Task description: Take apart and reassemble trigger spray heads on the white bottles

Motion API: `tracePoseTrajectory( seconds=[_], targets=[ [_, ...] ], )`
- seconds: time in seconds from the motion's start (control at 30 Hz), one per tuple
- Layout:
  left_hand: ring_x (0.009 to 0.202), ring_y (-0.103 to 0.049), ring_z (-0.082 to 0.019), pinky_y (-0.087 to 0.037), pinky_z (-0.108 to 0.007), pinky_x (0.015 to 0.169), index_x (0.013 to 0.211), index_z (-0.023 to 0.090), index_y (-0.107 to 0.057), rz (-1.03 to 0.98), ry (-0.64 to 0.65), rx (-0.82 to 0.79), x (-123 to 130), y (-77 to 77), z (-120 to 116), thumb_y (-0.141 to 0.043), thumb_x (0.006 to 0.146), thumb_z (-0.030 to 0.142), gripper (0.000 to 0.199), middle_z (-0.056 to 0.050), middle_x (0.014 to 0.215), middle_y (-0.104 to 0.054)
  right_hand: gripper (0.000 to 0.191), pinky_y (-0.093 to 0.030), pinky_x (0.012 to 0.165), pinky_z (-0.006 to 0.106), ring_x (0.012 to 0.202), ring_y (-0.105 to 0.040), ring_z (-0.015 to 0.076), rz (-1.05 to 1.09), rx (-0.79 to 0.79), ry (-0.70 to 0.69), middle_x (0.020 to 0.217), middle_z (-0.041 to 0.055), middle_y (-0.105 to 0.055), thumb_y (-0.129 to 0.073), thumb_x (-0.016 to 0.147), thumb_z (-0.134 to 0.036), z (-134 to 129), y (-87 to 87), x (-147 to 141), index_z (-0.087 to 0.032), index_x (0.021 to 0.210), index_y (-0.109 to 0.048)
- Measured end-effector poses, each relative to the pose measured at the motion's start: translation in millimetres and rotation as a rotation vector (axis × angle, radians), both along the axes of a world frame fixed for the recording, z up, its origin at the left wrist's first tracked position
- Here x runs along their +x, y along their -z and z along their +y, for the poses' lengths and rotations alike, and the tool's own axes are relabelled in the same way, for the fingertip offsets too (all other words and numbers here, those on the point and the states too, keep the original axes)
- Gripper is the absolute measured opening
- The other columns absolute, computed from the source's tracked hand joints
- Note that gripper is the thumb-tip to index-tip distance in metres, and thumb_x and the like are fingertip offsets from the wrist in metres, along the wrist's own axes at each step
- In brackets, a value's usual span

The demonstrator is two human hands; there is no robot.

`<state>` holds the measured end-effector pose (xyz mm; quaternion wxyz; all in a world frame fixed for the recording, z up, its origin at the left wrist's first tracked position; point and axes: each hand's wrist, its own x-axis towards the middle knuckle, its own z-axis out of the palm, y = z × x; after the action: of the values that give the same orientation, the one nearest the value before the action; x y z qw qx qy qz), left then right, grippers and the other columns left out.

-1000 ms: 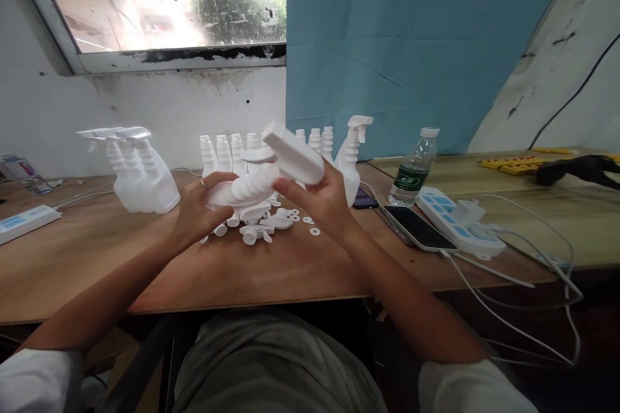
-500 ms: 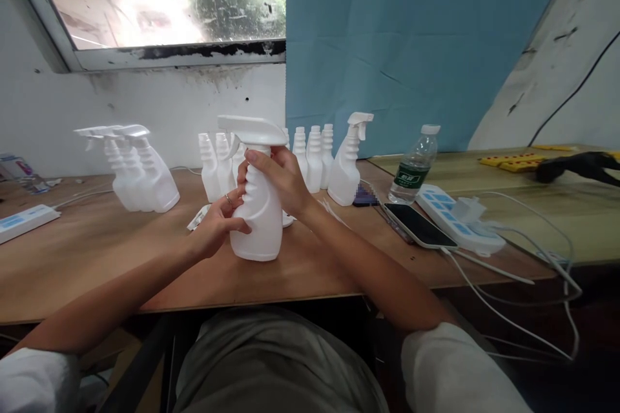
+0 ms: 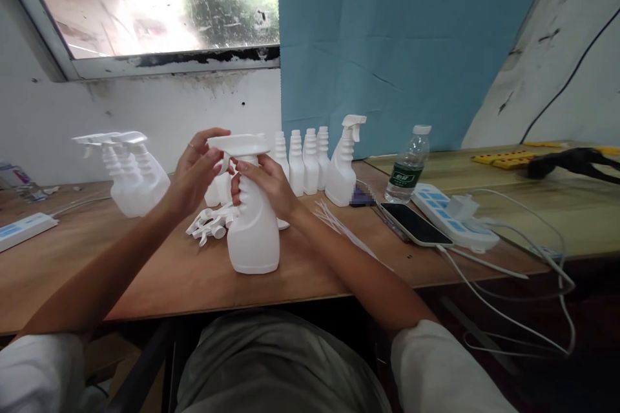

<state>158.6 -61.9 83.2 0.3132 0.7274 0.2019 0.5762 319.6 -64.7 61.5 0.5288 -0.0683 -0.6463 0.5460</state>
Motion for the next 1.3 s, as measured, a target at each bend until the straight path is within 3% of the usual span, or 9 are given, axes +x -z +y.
tracePoseTrajectory(
  seconds=[0.1, 0.2, 0.43, 0.57, 0.8, 1.1, 1.3],
  targets=[
    [0.062, -0.058, -0.010, -0.047, -0.022, 0.057, 0.093, 0.020, -0.067, 0.093, -0.049, 0.107, -1.4, -22.0, -1.3, -0.066, 0.083, 0.044, 0.026, 0.000, 0.071, -0.060, 0.028, -0.051, 0.051, 0.027, 0.054, -0.059, 0.0133, -0.004, 0.002, -0.041, 0.067, -0.0005, -0.061, -0.060, 0.086, -0.042, -6.4, 1.6, -0.7, -0.019, 0.096, -0.049],
    [0.054, -0.054, -0.009, -0.042, -0.021, 0.050, 0.086, 0.017, -0.069, 0.112, -0.068, 0.117, -2.7, -27.1, -3.5, -0.069, 0.082, 0.038, 0.021, 0.001, 0.062, -0.056, 0.030, -0.051, 0.052, 0.028, 0.056, -0.059, 0.0143, 0.009, -0.003, -0.080, 0.068, 0.0011, -0.061, -0.055, 0.087, -0.047, -9.3, 3.7, -0.2, -0.018, 0.094, -0.050],
    [0.053, -0.052, -0.007, -0.042, -0.021, 0.048, 0.085, 0.015, -0.068, 0.139, -0.095, 0.137, -3.6, -31.5, -18.2, -0.071, 0.081, 0.030, 0.016, -0.001, 0.069, -0.060, 0.039, -0.051, 0.054, 0.028, 0.056, -0.059, 0.0129, -0.020, 0.047, 0.011, 0.069, -0.0031, -0.060, -0.070, 0.079, -0.038, -6.9, 6.8, -3.1, -0.021, 0.106, -0.047],
    [0.054, -0.052, -0.008, -0.043, -0.021, 0.049, 0.086, 0.014, -0.069, 0.161, -0.098, 0.170, -4.4, -34.9, -25.0, -0.070, 0.081, 0.024, 0.011, -0.002, 0.072, -0.062, 0.037, -0.053, 0.054, 0.030, 0.057, -0.060, 0.0140, 0.022, 0.007, -0.059, 0.070, -0.0028, -0.061, -0.062, 0.084, -0.042, -7.4, 7.3, -2.2, -0.022, 0.109, -0.044],
    [0.053, -0.051, -0.008, -0.041, -0.021, 0.049, 0.085, 0.015, -0.069, 0.169, -0.093, 0.126, -5.3, -34.4, -23.2, -0.070, 0.081, 0.026, 0.012, 0.000, 0.064, -0.057, 0.035, -0.052, 0.053, 0.029, 0.057, -0.060, 0.0141, 0.036, -0.012, -0.064, 0.067, -0.0028, -0.060, -0.063, 0.083, -0.040, -10.2, 6.0, -2.3, -0.021, 0.106, -0.044],
    [0.055, -0.052, -0.008, -0.042, -0.021, 0.050, 0.083, 0.014, -0.067, 0.183, -0.103, 0.125, -5.6, -35.5, -24.1, -0.070, 0.081, 0.027, 0.013, -0.001, 0.068, -0.059, 0.036, -0.053, 0.054, 0.030, 0.056, -0.060, 0.0137, 0.055, 0.027, -0.086, 0.069, -0.0032, -0.061, -0.061, 0.085, -0.039, -8.9, 7.3, -2.3, -0.023, 0.108, -0.040],
    [0.055, -0.051, -0.008, -0.043, -0.020, 0.051, 0.083, 0.014, -0.066, 0.210, -0.131, 0.112, -4.2, -36.4, -27.7, -0.070, 0.080, 0.029, 0.016, -0.001, 0.068, -0.059, 0.044, -0.052, 0.053, 0.029, 0.056, -0.062, 0.0145, 0.002, 0.060, -0.005, 0.070, -0.0039, -0.062, -0.065, 0.084, -0.038, -9.5, 7.7, -3.4, -0.025, 0.115, -0.036]
  ],
)
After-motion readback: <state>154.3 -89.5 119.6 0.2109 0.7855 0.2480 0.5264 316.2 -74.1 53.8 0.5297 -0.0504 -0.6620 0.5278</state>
